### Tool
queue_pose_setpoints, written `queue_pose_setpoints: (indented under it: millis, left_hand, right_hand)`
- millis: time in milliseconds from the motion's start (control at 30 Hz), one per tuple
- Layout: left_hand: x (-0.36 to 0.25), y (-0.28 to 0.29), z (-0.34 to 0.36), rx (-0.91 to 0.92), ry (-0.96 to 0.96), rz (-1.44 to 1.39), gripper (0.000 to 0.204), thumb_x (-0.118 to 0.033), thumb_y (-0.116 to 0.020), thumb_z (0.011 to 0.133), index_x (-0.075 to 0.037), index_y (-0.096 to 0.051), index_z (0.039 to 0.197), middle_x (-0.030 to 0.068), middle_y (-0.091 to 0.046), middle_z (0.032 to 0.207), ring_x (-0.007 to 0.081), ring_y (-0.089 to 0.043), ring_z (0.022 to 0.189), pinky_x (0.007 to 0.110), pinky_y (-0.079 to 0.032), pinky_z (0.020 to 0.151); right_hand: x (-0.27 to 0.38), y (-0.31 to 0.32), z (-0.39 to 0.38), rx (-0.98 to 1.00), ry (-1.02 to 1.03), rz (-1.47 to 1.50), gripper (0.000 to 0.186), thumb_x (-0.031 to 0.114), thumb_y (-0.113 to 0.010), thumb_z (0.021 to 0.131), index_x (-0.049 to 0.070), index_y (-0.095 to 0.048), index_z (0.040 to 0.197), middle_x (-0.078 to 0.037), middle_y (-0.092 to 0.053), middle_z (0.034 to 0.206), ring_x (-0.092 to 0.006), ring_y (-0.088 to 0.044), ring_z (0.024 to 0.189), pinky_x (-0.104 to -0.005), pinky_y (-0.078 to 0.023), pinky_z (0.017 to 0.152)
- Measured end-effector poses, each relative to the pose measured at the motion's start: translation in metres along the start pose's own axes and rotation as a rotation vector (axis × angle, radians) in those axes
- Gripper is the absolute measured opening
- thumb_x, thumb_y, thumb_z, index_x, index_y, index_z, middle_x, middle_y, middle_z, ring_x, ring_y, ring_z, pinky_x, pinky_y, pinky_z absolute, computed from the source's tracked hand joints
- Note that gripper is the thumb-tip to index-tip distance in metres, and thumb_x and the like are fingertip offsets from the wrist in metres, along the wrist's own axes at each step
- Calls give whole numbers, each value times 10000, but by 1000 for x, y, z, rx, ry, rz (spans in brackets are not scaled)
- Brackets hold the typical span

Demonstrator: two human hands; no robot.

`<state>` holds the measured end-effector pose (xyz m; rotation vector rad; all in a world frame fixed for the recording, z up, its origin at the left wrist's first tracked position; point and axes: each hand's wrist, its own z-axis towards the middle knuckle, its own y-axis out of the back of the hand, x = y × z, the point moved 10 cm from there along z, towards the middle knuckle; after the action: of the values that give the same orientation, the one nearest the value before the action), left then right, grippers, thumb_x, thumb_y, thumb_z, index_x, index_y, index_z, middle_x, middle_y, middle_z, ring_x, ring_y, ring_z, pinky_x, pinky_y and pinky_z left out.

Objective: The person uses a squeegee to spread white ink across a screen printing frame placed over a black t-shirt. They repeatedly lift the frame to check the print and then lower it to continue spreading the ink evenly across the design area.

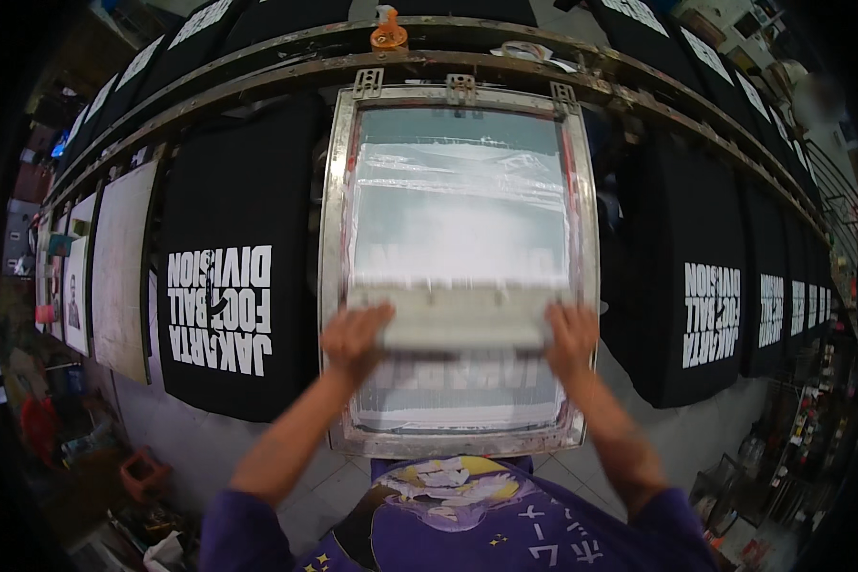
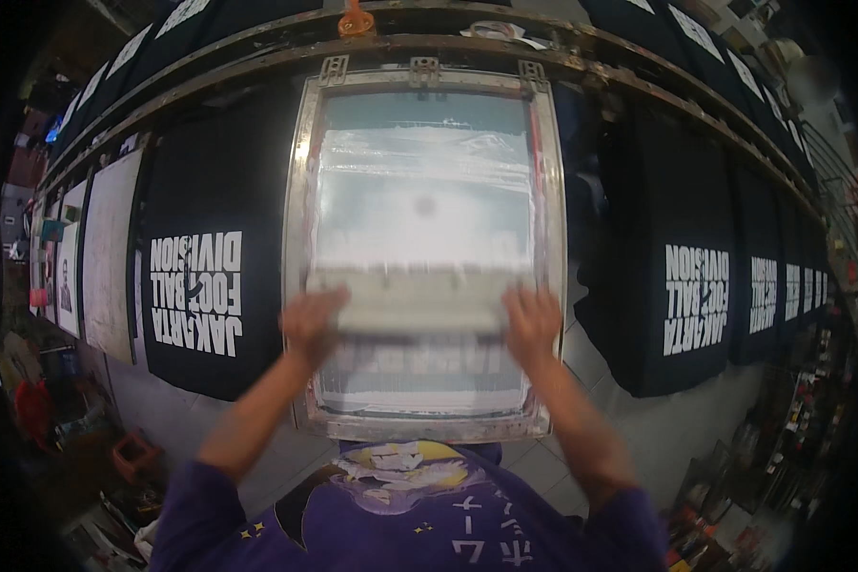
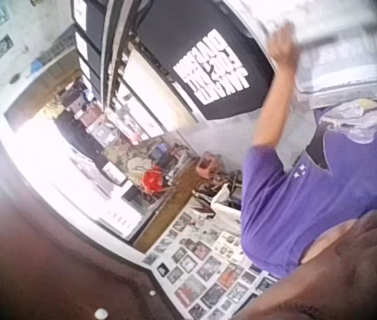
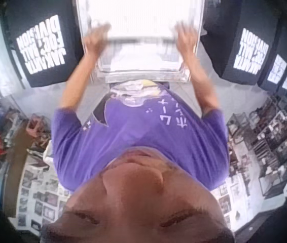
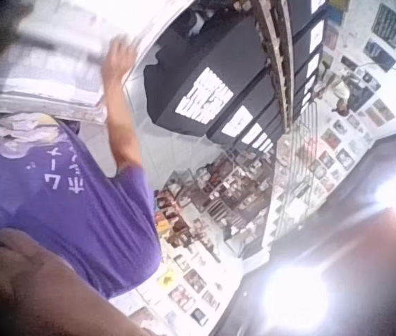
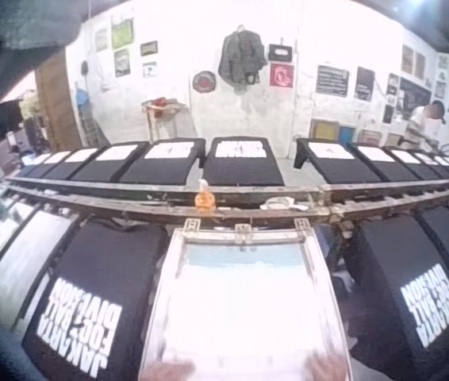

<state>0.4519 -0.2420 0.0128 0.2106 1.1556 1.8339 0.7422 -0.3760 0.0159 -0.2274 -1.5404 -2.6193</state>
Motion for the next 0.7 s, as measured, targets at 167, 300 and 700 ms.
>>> queue_pose_setpoints:
  millis: [167, 300, 700]
  left_hand:
    - [86, -59, 203, 624, 161, 177, 574, -574, -863, 677, -123, -798, 1025, 136, -772, 954, 312, -746, 895, 436, -584, 846]
    - [58, -9, 211, 547, 31, 152, 486, -498, -880, 655, -97, -791, 915, 137, -764, 859, 321, -746, 813, 441, -586, 781]
    - [-92, 96, -113, 323, 77, -90, 316, -145, -754, 684, -153, -792, 997, -22, -765, 1043, 167, -691, 849, 309, -537, 709]
  right_hand:
    - [-92, -46, 188, 555, -131, -121, 471, 341, -880, 701, 11, -742, 1008, -225, -727, 941, -415, -700, 905, -484, -530, 877]
    - [-49, 4, 183, 497, -43, 22, 465, 324, -909, 654, 28, -732, 967, -233, -719, 917, -427, -686, 909, -492, -532, 836]
    - [95, 98, -141, 299, -116, 93, 264, 97, -654, 733, 93, -718, 989, -29, -724, 1032, -211, -667, 880, -412, -436, 866]
